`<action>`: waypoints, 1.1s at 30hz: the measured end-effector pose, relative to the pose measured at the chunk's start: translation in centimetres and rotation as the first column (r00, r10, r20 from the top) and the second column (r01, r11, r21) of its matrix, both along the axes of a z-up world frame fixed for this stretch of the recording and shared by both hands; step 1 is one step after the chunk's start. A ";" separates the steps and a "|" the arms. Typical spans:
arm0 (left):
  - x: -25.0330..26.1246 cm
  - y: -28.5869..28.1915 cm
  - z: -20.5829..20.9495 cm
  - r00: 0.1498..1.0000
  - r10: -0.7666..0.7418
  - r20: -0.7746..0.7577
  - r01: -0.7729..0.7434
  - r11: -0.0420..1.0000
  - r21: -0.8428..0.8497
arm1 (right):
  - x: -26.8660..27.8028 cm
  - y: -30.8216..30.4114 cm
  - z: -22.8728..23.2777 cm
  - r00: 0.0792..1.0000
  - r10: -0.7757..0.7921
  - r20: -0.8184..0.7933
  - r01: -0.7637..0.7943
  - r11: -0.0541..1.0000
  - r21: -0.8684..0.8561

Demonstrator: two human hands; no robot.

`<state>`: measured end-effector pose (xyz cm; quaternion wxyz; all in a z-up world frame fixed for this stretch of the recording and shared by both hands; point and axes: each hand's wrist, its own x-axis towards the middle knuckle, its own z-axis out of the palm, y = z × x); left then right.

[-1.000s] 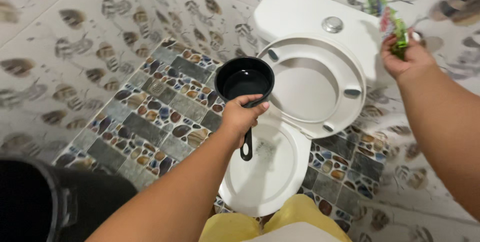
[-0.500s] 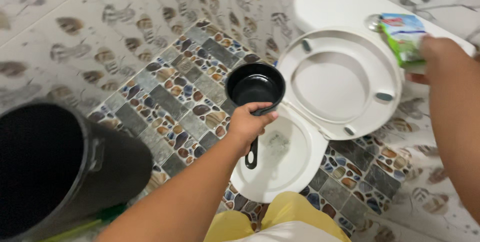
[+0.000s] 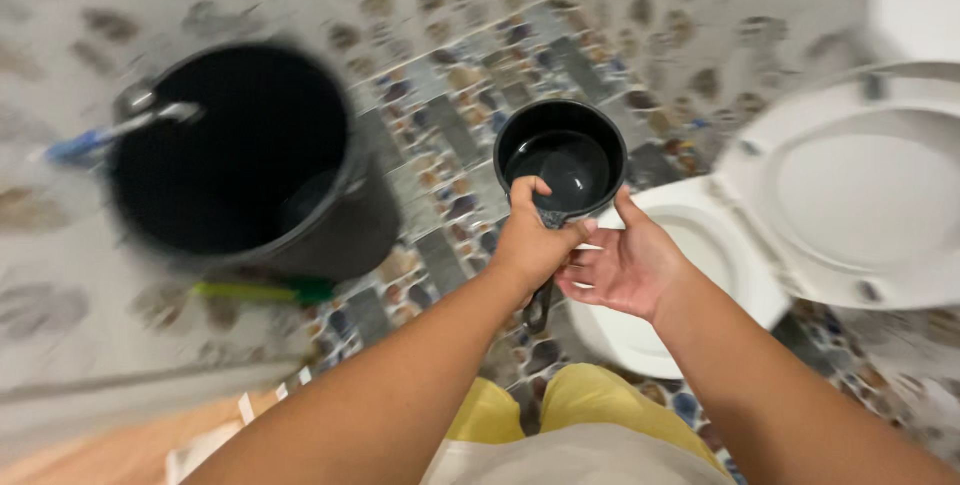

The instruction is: The person pours detergent from a packet into a toilet bowl, scrubs the inside of the bowl with a brush, and rinses it with water from a small container.

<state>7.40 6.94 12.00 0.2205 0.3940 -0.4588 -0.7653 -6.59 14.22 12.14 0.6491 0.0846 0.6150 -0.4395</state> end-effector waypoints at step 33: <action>41.4 -11.9 -14.4 -0.012 -0.057 0.998 0.439 0.897 0.056 | 14.2 -14.3 -21.5 0.908 0.419 0.010 -0.419 0.908 0.025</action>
